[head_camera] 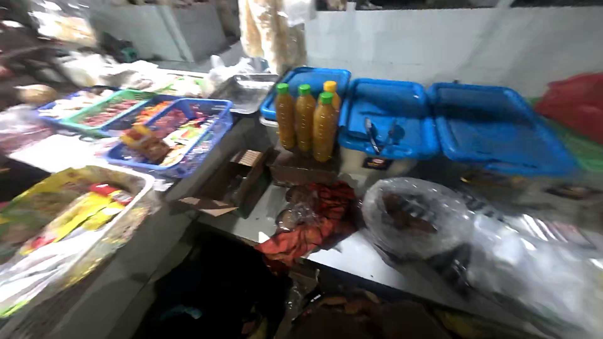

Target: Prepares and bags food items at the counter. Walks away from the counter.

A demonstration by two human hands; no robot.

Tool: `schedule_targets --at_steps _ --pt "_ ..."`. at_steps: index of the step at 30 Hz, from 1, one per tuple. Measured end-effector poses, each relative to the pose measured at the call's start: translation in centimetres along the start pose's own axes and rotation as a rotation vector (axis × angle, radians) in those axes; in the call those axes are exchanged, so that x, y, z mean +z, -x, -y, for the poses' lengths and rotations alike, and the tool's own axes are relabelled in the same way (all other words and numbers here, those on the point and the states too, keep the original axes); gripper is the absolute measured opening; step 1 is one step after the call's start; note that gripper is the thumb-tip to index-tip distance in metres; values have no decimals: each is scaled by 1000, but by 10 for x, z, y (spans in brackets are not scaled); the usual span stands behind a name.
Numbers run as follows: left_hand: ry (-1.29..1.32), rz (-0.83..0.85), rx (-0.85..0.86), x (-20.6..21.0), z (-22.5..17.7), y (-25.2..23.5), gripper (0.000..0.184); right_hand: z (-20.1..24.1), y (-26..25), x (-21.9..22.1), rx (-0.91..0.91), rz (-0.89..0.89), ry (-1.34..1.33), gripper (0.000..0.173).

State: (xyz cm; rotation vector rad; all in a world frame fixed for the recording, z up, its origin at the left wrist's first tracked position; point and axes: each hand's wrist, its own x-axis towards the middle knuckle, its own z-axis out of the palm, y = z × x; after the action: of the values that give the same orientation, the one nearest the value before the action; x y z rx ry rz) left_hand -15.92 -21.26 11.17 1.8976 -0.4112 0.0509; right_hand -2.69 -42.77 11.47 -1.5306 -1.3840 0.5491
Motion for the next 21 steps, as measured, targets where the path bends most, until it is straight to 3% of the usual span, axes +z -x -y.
schedule_targets --at_steps 4,7,10,12,15,19,21 --pt "-58 -157 -211 -10 -8 -16 40 -14 -5 -5 -146 -32 306 23" --pt "-270 -298 -134 -24 18 -28 41 -18 -20 -10 -255 -85 436 22" --pt "-461 -390 -111 -35 11 -42 26 -22 -33 -18 -278 -225 389 25" --pt "-557 -470 -120 -42 5 -46 14 -21 -39 -38 -170 -377 464 25" --pt "-697 -593 -128 -52 5 -42 17 -38 -52 -88 154 -527 764 24" --pt "-715 -659 -134 -54 11 -34 19 -84 -79 -135 613 -292 801 26" --pt "-670 -649 -117 -51 16 -29 19 -103 -93 -141 743 -160 790 34"
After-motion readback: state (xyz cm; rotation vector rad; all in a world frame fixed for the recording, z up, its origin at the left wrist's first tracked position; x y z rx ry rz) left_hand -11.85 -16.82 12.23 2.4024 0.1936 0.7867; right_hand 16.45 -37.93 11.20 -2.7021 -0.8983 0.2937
